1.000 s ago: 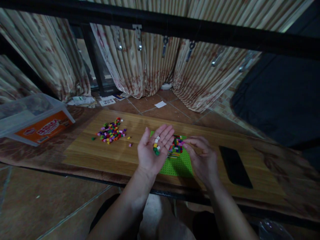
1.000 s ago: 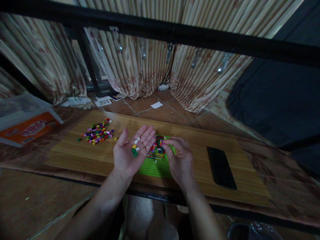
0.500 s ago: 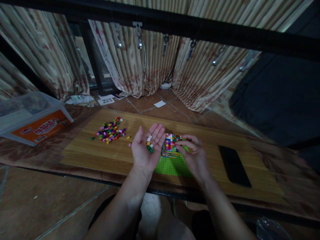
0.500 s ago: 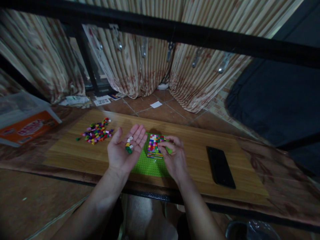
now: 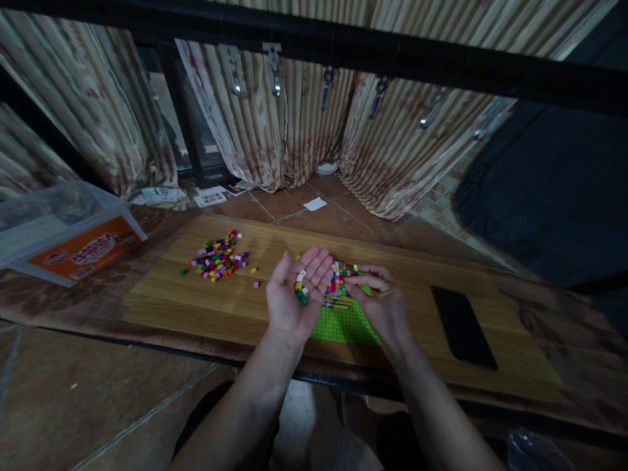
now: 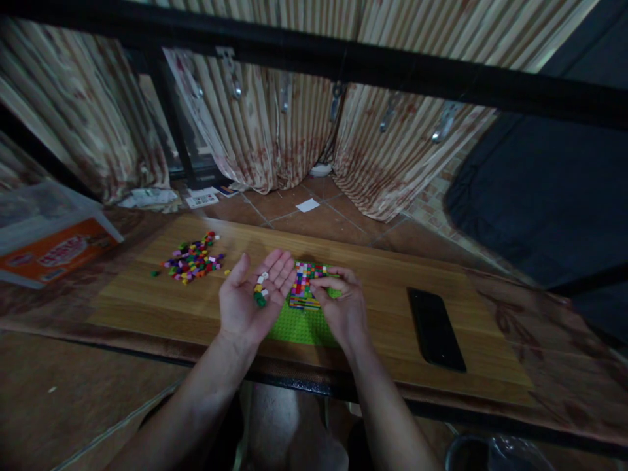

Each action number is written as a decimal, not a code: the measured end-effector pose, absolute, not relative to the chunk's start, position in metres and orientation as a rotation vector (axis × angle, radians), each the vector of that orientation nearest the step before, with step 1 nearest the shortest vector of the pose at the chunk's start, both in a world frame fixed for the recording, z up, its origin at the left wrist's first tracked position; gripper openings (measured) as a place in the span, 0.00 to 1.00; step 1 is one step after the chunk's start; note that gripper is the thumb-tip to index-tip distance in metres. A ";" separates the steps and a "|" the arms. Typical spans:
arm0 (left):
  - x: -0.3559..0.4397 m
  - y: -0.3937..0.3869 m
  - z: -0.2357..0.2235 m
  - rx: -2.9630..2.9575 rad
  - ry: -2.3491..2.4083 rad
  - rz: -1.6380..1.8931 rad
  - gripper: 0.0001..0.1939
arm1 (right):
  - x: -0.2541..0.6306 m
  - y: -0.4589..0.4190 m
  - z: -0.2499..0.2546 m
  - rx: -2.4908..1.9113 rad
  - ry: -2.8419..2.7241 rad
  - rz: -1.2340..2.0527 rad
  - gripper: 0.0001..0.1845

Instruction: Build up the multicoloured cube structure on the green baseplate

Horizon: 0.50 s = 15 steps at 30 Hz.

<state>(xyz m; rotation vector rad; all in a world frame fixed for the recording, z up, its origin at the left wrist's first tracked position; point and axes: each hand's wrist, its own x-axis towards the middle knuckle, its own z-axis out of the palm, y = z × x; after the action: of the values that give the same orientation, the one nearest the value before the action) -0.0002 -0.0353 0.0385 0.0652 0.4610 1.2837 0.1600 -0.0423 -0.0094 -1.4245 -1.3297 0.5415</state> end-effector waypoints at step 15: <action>0.002 -0.035 0.037 0.033 0.493 1.255 0.19 | 0.158 -0.040 -0.015 -1.338 -1.120 0.750 0.06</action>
<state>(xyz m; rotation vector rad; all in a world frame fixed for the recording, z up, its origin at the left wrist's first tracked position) 0.0019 -0.0345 0.0367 0.0327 0.4933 1.2547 0.1581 -0.0399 -0.0153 -1.3381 -1.1201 0.7502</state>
